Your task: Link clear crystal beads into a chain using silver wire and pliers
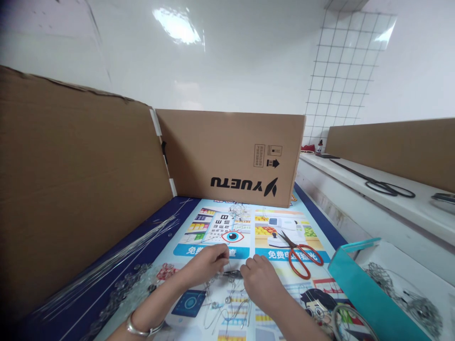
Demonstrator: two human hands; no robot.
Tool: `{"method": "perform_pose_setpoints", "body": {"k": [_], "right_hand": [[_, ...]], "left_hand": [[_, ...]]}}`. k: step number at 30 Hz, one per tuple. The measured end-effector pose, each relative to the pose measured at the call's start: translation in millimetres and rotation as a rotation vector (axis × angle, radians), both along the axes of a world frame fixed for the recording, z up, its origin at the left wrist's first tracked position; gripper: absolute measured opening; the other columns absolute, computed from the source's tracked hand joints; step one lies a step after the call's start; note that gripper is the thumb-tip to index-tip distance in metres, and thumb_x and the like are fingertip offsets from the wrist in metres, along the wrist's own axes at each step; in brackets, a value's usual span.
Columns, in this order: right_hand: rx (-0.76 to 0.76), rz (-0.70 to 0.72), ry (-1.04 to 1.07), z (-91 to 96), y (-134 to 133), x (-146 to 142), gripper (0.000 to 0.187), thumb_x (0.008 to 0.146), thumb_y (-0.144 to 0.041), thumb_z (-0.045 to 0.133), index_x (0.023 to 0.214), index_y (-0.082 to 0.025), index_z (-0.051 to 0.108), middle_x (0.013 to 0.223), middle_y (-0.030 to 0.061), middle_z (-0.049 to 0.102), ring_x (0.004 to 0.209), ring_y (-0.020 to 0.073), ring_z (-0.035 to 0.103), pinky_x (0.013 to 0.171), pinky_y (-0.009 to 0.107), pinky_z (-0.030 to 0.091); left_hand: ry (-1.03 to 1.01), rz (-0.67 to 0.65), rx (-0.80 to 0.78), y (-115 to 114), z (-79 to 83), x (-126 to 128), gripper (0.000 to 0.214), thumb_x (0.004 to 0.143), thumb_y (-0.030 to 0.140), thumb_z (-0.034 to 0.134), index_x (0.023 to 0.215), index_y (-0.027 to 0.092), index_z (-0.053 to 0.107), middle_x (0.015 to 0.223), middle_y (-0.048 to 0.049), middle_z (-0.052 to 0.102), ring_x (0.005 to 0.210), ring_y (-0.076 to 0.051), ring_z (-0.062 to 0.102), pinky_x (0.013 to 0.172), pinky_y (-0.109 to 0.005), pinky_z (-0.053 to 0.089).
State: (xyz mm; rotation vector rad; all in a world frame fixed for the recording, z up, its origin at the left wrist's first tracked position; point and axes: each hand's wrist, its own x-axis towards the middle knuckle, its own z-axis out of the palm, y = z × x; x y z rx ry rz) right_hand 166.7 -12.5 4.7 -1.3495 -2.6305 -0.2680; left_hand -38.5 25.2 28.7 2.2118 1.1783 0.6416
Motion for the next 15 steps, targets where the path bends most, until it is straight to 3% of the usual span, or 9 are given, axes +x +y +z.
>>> {"method": "perform_pose_setpoints", "body": {"k": [15], "right_hand": [[-0.021,-0.001,-0.027,1.5,0.4,-0.1,0.011,0.078,-0.01,0.049,0.079,-0.018,0.056,0.079,0.0034,0.056,0.077,0.0183,0.044,0.069,0.031,0.029]], "left_hand": [[-0.007,-0.038,-0.025,0.2,-1.9,-1.7,0.014,0.073,0.012,0.038,0.074,0.02,0.049,0.065,0.0028,0.059,0.06,-0.013,0.053,0.057,-0.021,0.034]]}}
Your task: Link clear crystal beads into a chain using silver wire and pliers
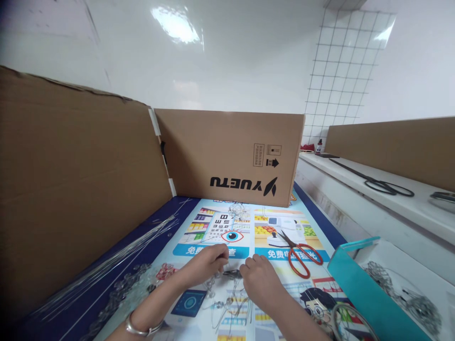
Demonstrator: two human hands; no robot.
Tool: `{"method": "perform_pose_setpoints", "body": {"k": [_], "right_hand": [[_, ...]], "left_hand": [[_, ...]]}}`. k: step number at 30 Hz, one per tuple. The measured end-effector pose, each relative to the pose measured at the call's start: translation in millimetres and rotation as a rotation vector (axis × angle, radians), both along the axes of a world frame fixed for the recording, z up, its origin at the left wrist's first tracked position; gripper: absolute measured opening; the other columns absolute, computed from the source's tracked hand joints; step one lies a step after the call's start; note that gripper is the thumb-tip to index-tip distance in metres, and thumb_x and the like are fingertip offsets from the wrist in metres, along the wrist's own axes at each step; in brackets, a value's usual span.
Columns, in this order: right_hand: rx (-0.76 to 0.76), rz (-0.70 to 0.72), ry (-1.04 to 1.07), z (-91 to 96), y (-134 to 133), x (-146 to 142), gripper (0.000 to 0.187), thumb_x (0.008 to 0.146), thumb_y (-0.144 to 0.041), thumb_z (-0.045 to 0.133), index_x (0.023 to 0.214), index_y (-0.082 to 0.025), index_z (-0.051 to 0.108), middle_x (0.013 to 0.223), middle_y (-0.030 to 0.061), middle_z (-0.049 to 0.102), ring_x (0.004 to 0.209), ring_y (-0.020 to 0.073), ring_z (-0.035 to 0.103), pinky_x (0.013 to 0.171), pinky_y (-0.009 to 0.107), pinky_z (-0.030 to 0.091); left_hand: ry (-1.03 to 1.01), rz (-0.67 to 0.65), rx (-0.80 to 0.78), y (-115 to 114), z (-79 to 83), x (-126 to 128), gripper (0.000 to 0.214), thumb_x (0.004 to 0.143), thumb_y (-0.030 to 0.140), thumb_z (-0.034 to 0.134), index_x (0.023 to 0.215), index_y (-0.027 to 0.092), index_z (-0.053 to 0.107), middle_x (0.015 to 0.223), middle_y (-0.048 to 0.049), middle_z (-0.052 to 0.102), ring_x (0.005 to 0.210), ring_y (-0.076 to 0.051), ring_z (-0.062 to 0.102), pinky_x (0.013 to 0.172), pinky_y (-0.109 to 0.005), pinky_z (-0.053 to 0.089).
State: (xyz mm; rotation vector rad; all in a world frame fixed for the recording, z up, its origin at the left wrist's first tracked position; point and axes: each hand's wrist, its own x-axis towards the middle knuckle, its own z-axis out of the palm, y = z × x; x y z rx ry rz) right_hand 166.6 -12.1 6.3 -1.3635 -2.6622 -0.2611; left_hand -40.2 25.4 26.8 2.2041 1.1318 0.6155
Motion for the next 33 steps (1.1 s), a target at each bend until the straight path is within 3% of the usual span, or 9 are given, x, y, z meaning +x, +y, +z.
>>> {"method": "perform_pose_setpoints", "body": {"k": [33], "right_hand": [[-0.028,-0.027,0.058,-0.7,0.8,2.5,0.014,0.076,-0.009,0.048,0.078,-0.019,0.057,0.079,0.0025,0.055,0.078,0.0178,0.044,0.072,0.029,0.031]], "left_hand": [[-0.032,0.003,0.034,-0.1,-2.0,2.6,0.011,0.074,0.014,0.039,0.073,0.02,0.049,0.065,0.0031,0.056,0.063,-0.013,0.049,0.058,-0.021,0.033]]}}
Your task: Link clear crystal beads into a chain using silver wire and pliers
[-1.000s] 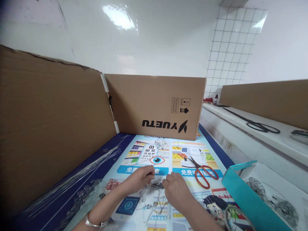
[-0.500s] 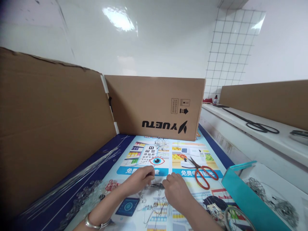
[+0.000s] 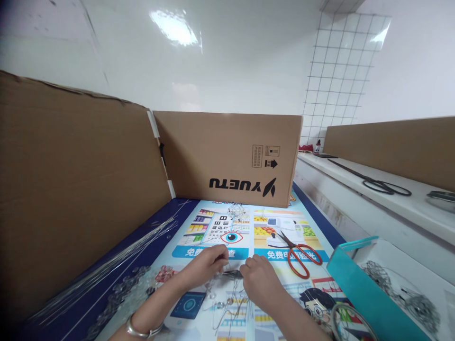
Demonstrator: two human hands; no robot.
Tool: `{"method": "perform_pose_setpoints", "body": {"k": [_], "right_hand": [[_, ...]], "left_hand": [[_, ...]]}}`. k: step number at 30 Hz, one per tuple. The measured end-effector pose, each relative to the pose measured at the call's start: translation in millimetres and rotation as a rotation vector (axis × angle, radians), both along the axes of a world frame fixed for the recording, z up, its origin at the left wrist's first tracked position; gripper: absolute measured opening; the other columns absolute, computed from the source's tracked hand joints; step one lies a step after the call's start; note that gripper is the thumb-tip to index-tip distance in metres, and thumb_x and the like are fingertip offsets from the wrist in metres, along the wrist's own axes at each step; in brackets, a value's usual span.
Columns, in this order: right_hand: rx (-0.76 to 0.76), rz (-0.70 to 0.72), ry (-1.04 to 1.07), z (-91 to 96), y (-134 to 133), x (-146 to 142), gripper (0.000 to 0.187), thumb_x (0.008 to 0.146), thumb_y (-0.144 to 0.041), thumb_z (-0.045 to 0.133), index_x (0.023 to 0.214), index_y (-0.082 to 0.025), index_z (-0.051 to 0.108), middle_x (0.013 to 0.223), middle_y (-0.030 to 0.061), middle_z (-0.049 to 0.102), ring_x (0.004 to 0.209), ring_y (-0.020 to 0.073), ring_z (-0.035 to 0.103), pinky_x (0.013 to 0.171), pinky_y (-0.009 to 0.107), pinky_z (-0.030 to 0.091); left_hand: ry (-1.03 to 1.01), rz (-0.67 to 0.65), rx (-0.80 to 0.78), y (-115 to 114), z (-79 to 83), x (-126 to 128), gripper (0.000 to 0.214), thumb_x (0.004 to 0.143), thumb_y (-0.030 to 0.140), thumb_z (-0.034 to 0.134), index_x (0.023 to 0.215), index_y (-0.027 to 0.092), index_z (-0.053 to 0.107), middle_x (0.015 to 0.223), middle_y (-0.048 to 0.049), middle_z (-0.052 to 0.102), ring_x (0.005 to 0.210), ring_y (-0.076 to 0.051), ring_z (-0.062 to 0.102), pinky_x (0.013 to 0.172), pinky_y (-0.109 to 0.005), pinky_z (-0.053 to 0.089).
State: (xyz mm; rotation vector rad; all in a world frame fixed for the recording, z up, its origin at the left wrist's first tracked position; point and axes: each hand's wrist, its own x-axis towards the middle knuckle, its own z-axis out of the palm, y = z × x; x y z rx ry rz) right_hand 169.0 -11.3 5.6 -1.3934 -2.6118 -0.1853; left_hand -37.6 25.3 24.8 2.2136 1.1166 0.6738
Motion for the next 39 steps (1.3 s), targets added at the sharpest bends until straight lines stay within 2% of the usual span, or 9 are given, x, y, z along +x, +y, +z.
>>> {"method": "perform_pose_setpoints", "body": {"k": [8,11,14,19,28,34,39], "right_hand": [[0.007,0.001,-0.005,-3.6,-1,-2,0.015,0.077,-0.008,0.045,0.077,-0.019,0.056,0.079,0.0034,0.056,0.077,0.0186,0.044,0.07,0.031,0.029],[0.004,-0.005,0.007,-3.5,-2,-2,0.015,0.076,-0.008,0.045,0.078,-0.019,0.056,0.079,0.0039,0.056,0.077,0.0187,0.044,0.07,0.032,0.029],[-0.001,-0.009,0.031,-1.7,-1,0,0.014,0.076,-0.009,0.045,0.078,-0.018,0.057,0.08,0.0044,0.056,0.079,0.0189,0.044,0.072,0.032,0.03],[-0.035,-0.004,0.089,2.3,3,6,0.014,0.071,-0.011,0.048,0.077,-0.019,0.057,0.079,0.0036,0.055,0.082,0.0193,0.045,0.075,0.031,0.032],[-0.142,0.057,0.189,5.7,10,19,0.025,0.061,-0.007,0.044,0.076,-0.021,0.059,0.075,0.0006,0.057,0.078,0.0165,0.05,0.069,0.025,0.036],[-0.155,0.026,0.224,4.4,15,21,0.032,0.06,-0.007,0.042,0.083,-0.021,0.061,0.077,0.0011,0.058,0.077,0.0161,0.051,0.065,0.024,0.036],[-0.111,0.017,0.193,8.4,9,13,0.023,0.062,-0.009,0.043,0.076,-0.02,0.058,0.075,0.0018,0.056,0.078,0.0172,0.049,0.069,0.026,0.034]], "left_hand": [[-0.009,-0.026,-0.018,0,-1.1,0,0.011,0.075,0.014,0.038,0.075,0.02,0.048,0.061,0.0044,0.056,0.059,-0.012,0.05,0.057,-0.021,0.034],[-0.011,-0.021,-0.002,1,-0.5,-1,0.01,0.074,0.014,0.04,0.073,0.02,0.048,0.066,0.0034,0.056,0.063,-0.013,0.05,0.058,-0.021,0.033],[-0.015,-0.014,0.011,2,-0.5,-3,0.009,0.073,0.015,0.041,0.071,0.019,0.049,0.072,0.002,0.056,0.068,-0.014,0.049,0.061,-0.021,0.033],[-0.027,-0.035,-0.03,5,-2.6,-6,0.012,0.072,0.013,0.04,0.072,0.019,0.05,0.068,0.0029,0.056,0.064,-0.013,0.049,0.059,-0.021,0.034],[-0.08,-0.066,-0.113,7,-2.0,-12,0.013,0.071,0.012,0.038,0.072,0.018,0.049,0.07,0.0024,0.056,0.065,-0.012,0.05,0.057,-0.019,0.036],[-0.107,-0.101,-0.134,6,2.4,-14,0.01,0.071,0.012,0.04,0.07,0.018,0.048,0.068,0.0027,0.054,0.064,-0.012,0.049,0.058,-0.018,0.036],[-0.113,-0.139,-0.14,4,4.5,-11,0.01,0.071,0.012,0.041,0.068,0.017,0.049,0.066,0.0033,0.053,0.063,-0.011,0.048,0.058,-0.018,0.035]]}}
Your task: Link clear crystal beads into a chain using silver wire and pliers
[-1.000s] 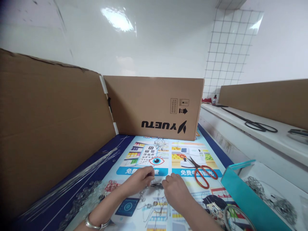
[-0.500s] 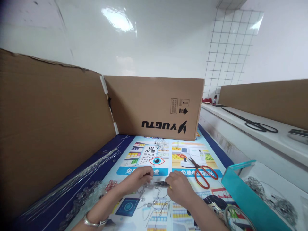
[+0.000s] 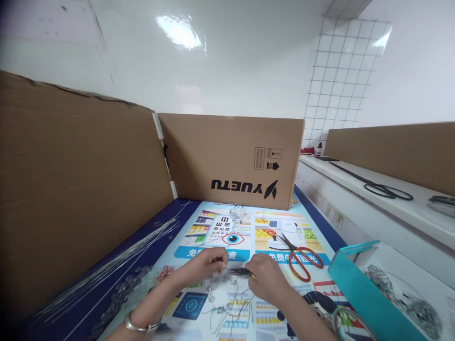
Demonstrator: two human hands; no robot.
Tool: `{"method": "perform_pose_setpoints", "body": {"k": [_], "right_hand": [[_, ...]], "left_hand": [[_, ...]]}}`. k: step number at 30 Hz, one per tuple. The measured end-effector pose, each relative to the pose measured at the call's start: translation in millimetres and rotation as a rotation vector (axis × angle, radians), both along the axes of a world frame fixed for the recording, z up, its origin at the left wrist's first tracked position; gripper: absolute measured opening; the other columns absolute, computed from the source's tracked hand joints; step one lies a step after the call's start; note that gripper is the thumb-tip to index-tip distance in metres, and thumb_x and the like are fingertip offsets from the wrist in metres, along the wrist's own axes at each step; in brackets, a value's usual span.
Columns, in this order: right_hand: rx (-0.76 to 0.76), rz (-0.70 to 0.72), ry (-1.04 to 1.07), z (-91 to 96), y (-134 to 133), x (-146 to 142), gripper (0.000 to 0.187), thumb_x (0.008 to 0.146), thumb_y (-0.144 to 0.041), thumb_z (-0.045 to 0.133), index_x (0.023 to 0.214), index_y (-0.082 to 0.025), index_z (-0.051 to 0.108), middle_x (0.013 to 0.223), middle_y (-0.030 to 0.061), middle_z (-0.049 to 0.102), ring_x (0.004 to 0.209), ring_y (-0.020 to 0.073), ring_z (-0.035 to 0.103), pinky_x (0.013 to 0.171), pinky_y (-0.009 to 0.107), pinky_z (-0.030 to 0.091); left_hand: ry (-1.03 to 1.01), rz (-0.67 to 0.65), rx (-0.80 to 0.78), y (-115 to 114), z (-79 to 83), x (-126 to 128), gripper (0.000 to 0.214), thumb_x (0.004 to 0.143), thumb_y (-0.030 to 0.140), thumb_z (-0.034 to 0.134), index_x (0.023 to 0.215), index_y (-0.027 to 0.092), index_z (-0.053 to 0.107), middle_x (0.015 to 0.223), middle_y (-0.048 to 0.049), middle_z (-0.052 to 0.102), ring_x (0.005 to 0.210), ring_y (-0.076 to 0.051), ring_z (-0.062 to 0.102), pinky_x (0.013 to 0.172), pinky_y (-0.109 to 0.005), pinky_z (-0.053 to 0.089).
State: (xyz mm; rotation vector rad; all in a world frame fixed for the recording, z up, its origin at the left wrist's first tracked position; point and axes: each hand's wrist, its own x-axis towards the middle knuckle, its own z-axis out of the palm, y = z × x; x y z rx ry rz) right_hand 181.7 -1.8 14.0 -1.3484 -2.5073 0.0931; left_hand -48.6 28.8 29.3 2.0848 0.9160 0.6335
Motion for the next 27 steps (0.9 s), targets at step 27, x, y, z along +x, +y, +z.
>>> {"method": "perform_pose_setpoints", "body": {"k": [27], "right_hand": [[0.066,0.044,-0.242,8.7,-9,-7,0.014,0.075,-0.013,0.044,0.075,-0.018,0.058,0.077,0.0044,0.058,0.077,0.0181,0.048,0.07,0.031,0.031]], "left_hand": [[0.166,0.051,0.17,-9,4.4,13,0.015,0.07,0.01,0.039,0.073,0.019,0.05,0.07,0.0033,0.055,0.066,-0.012,0.046,0.057,-0.019,0.031]]}}
